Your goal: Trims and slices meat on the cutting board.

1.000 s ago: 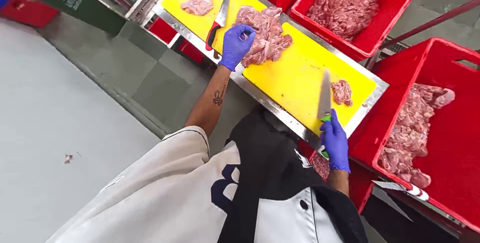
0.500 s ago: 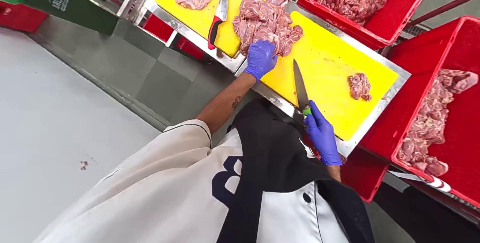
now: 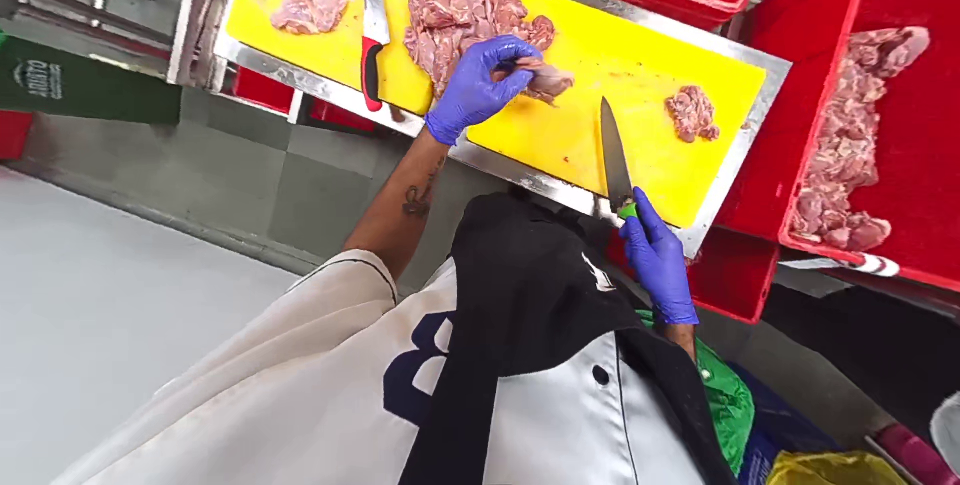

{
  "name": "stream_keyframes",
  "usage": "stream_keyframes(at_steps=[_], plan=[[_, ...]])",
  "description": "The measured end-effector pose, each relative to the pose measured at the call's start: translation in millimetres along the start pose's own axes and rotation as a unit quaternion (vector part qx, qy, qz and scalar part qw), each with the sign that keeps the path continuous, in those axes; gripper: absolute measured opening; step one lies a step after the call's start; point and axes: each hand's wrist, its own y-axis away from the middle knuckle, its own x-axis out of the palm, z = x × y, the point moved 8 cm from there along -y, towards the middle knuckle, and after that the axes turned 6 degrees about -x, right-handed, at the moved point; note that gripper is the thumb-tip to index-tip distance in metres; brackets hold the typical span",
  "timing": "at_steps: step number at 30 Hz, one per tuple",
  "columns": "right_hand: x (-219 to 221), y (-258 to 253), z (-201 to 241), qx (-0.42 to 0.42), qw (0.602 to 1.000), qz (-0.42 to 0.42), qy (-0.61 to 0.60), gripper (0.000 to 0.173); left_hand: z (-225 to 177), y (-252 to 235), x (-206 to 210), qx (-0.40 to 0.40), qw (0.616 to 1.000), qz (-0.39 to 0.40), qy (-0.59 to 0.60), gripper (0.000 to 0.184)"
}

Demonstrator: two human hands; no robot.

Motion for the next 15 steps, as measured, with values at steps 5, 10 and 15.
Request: stream_keyframes(at_steps=[5,10,15], plan=[[-47,8,-11,0.009,0.998,-0.060,0.033,0.049,-18,-57,108,0.022,0.969,0.212,0.125,0.025],[-76,25,-25,0.027,0.994,-0.099,0.027,0.049,59,-75,172,-0.080,0.942,0.223,-0.238,0.049],[-80,38,-46,0.026,0.995,-0.101,-0.004,0.049,36,-20,175,-0.152,0.905,0.077,-0.390,0.088]])
